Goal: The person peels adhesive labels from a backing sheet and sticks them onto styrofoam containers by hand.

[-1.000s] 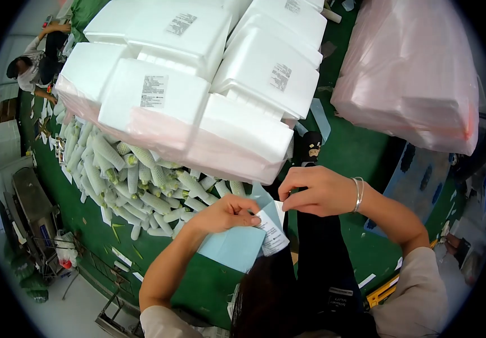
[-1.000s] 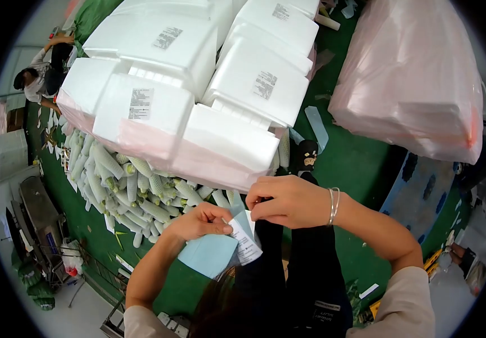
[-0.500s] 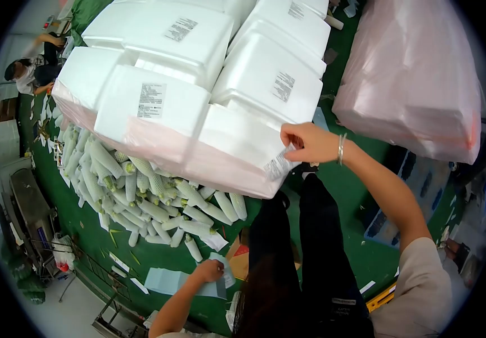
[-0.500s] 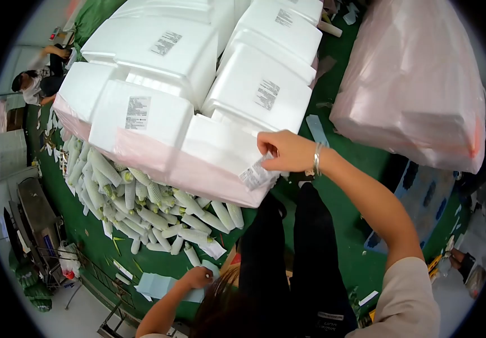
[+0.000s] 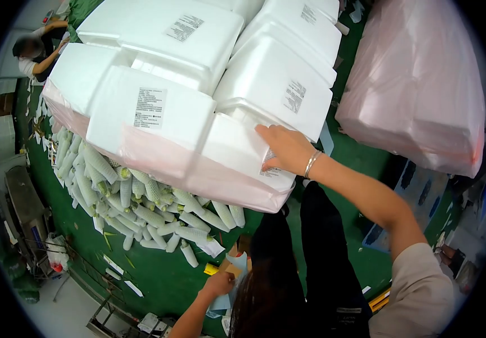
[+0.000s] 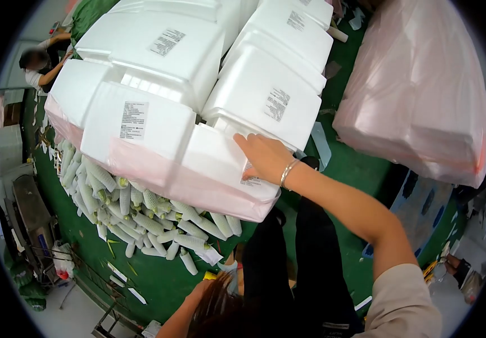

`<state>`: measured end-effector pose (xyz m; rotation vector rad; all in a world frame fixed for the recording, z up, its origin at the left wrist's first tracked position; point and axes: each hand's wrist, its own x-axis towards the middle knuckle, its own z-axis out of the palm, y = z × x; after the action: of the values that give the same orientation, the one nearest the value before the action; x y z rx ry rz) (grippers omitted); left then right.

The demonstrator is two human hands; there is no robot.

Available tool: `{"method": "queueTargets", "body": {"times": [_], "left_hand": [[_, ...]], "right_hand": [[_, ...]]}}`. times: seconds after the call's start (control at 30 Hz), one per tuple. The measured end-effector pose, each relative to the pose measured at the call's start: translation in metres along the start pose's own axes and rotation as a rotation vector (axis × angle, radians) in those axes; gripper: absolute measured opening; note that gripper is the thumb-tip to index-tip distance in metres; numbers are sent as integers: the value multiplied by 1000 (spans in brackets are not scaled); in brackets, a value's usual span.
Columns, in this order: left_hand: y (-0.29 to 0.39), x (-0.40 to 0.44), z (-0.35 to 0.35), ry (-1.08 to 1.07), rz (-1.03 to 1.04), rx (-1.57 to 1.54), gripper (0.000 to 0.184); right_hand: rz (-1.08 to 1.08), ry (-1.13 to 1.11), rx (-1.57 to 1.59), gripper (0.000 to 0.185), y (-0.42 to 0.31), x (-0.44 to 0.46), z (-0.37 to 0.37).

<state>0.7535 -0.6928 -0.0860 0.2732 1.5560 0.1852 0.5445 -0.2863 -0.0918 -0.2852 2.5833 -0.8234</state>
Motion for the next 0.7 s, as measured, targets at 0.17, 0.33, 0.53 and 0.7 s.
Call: {"method": "queueTargets", "body": {"times": [0.17, 0.33, 0.53, 0.7], "left_hand": [[-16, 4, 10, 81, 33, 37, 24], [22, -29, -31, 170, 55, -145, 27], [84, -68, -87, 347, 289, -562, 19], [125, -103, -131, 365, 377, -800, 11]], "right_hand": [[53, 399, 78, 68, 16, -5, 18], [193, 734, 279, 64, 18, -29, 34], [198, 236, -53, 97, -16, -20, 77], [207, 293, 3, 92, -16, -37, 71]]}}
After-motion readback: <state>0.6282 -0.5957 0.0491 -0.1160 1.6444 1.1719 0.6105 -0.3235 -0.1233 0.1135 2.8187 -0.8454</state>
